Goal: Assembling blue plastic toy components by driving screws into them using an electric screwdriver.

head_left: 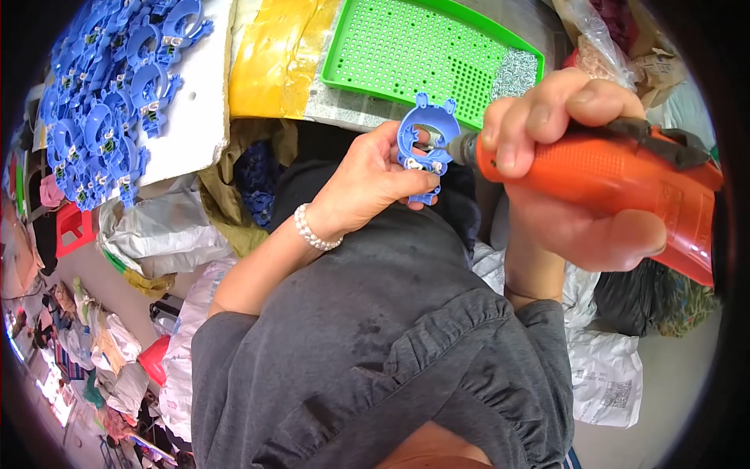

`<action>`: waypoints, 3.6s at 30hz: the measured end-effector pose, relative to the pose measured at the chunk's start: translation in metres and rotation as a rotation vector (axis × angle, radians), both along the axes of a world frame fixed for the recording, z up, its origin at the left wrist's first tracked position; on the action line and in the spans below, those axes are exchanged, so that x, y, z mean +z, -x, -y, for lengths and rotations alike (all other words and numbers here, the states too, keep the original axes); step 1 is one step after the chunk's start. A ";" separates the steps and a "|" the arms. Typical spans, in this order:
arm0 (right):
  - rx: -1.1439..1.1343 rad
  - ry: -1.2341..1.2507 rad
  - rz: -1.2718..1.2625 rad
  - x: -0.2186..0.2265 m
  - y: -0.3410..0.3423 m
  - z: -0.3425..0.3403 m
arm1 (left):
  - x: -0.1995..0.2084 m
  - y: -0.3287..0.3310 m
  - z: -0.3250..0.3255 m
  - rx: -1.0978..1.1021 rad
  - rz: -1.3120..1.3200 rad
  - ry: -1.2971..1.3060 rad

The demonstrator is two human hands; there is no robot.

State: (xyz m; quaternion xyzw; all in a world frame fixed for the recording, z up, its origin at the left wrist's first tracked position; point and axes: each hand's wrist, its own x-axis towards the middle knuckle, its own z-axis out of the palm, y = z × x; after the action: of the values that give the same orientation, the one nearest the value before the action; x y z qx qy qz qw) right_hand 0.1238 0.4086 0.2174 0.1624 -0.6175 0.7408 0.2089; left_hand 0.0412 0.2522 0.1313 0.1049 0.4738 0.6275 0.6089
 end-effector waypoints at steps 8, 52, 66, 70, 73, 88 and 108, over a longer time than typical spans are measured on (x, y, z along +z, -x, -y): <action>-0.047 0.190 -0.031 -0.032 -0.004 0.017 | 0.003 -0.002 0.001 0.022 0.008 -0.015; -0.066 0.177 -0.077 -0.022 -0.007 0.008 | -0.107 0.042 0.159 0.293 -0.824 0.541; -0.297 0.205 0.092 -0.029 -0.011 0.014 | -0.053 0.033 0.137 0.243 -1.289 0.375; -0.300 0.214 0.084 -0.034 -0.014 0.009 | -0.002 0.047 0.125 0.525 -1.563 0.295; -0.327 0.197 0.091 -0.034 -0.015 0.009 | 0.018 0.084 0.123 0.556 -1.968 0.521; -0.378 0.204 0.106 -0.031 -0.018 0.009 | 0.027 0.152 0.111 0.432 -2.027 0.900; -0.371 0.217 0.152 -0.033 -0.016 0.007 | 0.009 0.134 0.114 0.629 -1.860 0.666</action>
State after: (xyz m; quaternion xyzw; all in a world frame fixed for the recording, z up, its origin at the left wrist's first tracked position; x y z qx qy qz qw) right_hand 0.1400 0.4016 0.1848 -0.0336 -0.5674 0.7618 0.3107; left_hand -0.0929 0.1386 0.1408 0.2458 0.9122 0.2666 -0.1907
